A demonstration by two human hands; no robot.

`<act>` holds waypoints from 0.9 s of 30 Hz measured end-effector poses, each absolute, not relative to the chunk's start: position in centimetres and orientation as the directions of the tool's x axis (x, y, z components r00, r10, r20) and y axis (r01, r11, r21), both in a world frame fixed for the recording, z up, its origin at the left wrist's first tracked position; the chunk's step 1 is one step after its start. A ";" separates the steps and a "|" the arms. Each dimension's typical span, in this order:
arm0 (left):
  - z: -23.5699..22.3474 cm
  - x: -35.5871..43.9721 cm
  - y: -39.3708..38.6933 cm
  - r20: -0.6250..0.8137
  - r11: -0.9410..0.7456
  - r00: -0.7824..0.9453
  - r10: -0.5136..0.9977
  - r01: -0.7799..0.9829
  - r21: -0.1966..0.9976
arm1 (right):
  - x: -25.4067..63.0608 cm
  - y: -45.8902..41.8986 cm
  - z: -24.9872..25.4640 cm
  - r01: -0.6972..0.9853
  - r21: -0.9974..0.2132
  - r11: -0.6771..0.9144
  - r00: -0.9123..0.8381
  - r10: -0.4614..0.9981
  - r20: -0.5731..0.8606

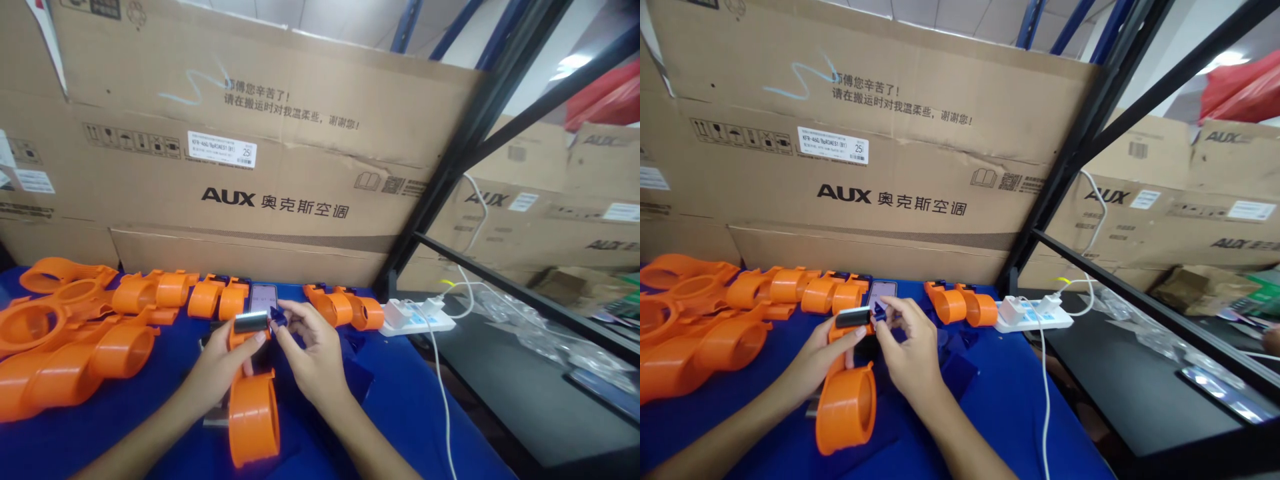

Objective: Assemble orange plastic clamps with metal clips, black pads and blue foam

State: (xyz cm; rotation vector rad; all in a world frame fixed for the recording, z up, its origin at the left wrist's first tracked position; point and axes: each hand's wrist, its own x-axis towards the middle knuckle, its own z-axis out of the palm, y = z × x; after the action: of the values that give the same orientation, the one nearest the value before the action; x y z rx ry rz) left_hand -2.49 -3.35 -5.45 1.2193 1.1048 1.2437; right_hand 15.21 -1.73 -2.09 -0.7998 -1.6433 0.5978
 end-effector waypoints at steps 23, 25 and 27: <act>-5.7 -2.5 -3.6 0.139 -0.136 0.018 0.990 -0.111 0.984 | 17.3 -2.2 -0.8 0.346 -0.453 0.822 -0.424 0.568 0.706; -5.7 -2.4 -3.5 0.131 -0.128 0.011 0.991 -0.126 0.984 | 17.4 -2.1 -0.7 0.334 -0.442 0.832 -0.442 0.553 0.707; -5.7 -2.4 -3.5 0.121 -0.119 0.004 0.993 -0.137 0.983 | 17.3 -2.0 -0.7 0.334 -0.438 0.834 -0.442 0.549 0.709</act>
State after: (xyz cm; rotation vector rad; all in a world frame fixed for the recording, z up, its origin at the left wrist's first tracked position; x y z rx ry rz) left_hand -2.38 -3.49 -5.70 1.1991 1.0390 1.3491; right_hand 17.34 -2.04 -0.70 -0.6470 -2.0711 0.2891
